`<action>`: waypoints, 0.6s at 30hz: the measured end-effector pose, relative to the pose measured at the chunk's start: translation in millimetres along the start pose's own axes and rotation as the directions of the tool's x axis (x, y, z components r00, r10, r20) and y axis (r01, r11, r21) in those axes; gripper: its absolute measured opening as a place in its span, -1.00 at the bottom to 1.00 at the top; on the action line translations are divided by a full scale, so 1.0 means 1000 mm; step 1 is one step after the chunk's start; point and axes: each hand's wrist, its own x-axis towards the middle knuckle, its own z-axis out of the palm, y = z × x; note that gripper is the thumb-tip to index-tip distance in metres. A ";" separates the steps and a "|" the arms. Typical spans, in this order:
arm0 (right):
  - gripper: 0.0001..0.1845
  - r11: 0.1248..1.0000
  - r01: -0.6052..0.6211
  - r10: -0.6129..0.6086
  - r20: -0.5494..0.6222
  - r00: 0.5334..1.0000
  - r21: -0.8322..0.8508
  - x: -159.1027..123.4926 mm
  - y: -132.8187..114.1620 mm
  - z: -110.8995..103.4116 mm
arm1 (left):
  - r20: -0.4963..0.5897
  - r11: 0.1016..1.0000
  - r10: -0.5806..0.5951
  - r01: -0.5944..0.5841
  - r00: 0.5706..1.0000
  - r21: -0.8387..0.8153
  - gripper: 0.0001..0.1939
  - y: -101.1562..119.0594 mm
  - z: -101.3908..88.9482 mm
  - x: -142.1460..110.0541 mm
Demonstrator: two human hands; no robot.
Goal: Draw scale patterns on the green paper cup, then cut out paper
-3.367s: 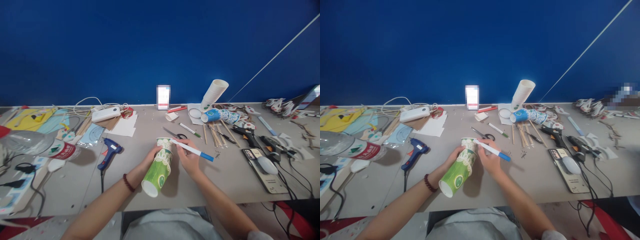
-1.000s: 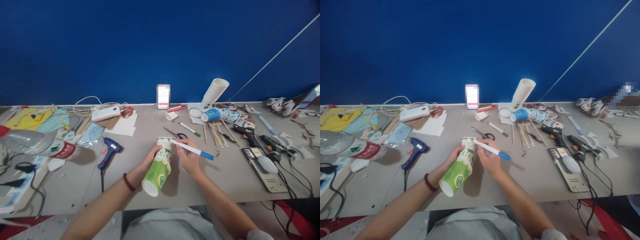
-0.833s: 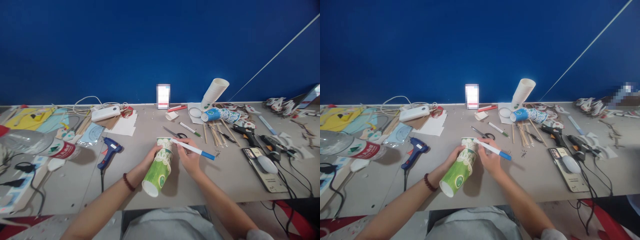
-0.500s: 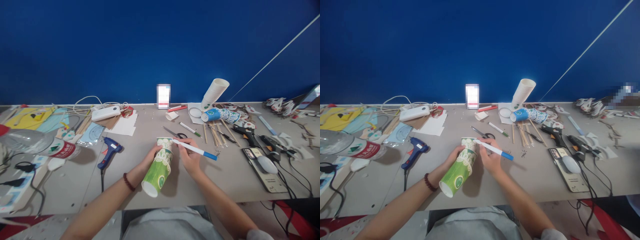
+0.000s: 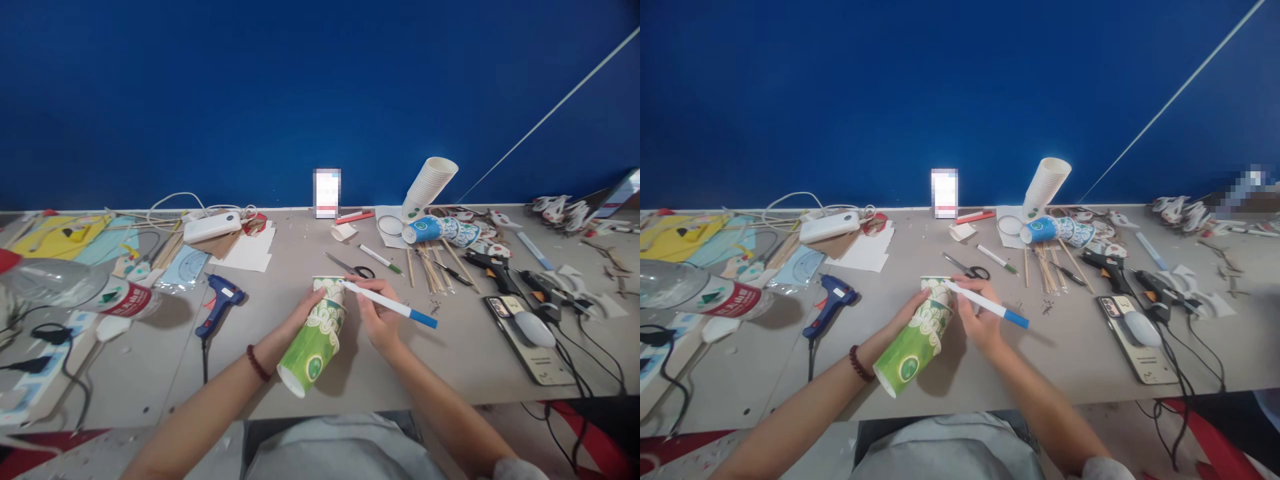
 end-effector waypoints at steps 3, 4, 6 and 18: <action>-0.89 1.000 0.003 -0.003 0.002 1.000 0.009 0.001 -0.001 0.001 | 0.002 0.999 -0.030 0.030 1.000 -0.017 -0.61 0.000 -0.003 0.002; -0.89 1.000 -0.001 0.001 0.004 1.000 0.009 0.001 -0.002 0.001 | 0.008 0.999 -0.046 0.046 0.999 -0.023 -0.62 0.000 -0.003 0.002; -0.89 1.000 -0.010 0.010 0.009 1.000 0.010 0.001 -0.001 0.001 | 0.033 0.996 -0.084 0.085 0.996 -0.036 -0.64 0.001 -0.004 0.002; -0.89 0.997 -0.072 0.072 -0.011 0.997 0.003 0.001 -0.002 0.003 | 0.089 0.998 -0.057 0.058 0.994 -0.007 -0.66 0.008 0.007 -0.003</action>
